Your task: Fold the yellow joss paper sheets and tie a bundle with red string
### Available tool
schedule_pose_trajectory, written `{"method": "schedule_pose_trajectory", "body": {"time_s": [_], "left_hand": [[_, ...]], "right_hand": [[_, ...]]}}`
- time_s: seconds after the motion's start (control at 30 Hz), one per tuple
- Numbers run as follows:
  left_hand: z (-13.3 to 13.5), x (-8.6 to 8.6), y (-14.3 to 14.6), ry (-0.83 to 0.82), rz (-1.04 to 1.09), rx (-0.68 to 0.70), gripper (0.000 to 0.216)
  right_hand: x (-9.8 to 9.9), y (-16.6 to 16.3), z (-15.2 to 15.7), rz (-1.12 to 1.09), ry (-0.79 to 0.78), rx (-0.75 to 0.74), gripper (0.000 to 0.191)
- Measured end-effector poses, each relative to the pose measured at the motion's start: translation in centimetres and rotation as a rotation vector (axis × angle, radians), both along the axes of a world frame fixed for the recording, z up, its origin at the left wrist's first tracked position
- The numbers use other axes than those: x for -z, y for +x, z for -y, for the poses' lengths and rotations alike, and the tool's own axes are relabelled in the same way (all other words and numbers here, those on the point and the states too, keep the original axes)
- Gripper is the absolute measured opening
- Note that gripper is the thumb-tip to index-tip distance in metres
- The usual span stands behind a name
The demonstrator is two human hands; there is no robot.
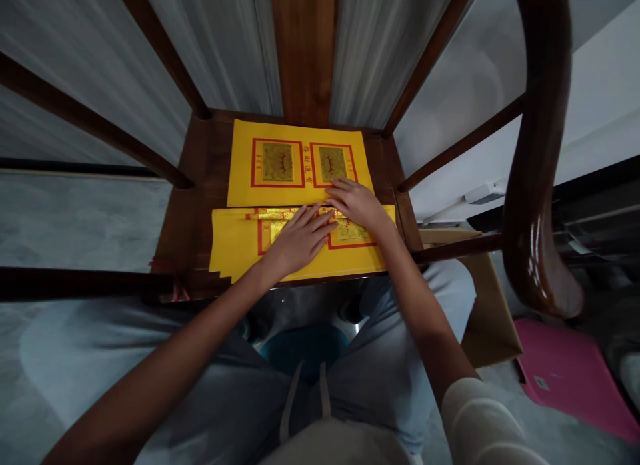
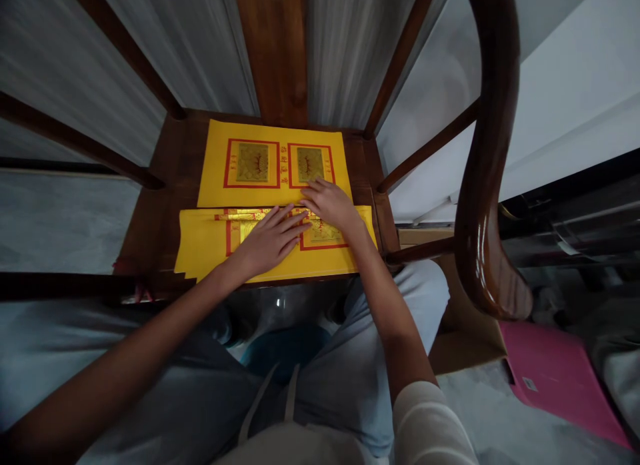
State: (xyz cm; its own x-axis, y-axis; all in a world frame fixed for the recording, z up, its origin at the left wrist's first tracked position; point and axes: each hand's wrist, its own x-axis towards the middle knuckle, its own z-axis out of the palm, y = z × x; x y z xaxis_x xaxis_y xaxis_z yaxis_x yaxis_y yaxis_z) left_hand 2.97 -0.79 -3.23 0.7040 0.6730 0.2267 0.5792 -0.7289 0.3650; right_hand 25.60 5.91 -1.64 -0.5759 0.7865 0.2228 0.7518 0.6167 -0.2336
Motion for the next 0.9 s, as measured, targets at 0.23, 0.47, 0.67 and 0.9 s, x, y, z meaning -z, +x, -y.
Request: {"method": "schedule_pose_trajectory", "body": {"time_s": [0.23,0.47,0.67,0.9], "left_hand": [[0.0,-0.1,-0.1,0.036,0.002,0.009,0.043],[0.0,0.4,-0.6,0.055,0.126,0.135,0.039],[0.6,0.1,-1.2,-0.093,0.286,0.131,0.036],[1.1,-1.0,-0.2,-0.790,1.001,-0.252,0.034]], "right_hand": [[-0.5,-1.1,1.1,0.146,0.029,0.000,0.037],[-2.9,-1.3,2.1,-0.115,0.101,0.257,0.039],[-6.5,0.9,2.5,-0.650,0.106,0.394,0.050],[-3.3,3.9,2.8,-1.275,-0.308,0.651,0.038]]}}
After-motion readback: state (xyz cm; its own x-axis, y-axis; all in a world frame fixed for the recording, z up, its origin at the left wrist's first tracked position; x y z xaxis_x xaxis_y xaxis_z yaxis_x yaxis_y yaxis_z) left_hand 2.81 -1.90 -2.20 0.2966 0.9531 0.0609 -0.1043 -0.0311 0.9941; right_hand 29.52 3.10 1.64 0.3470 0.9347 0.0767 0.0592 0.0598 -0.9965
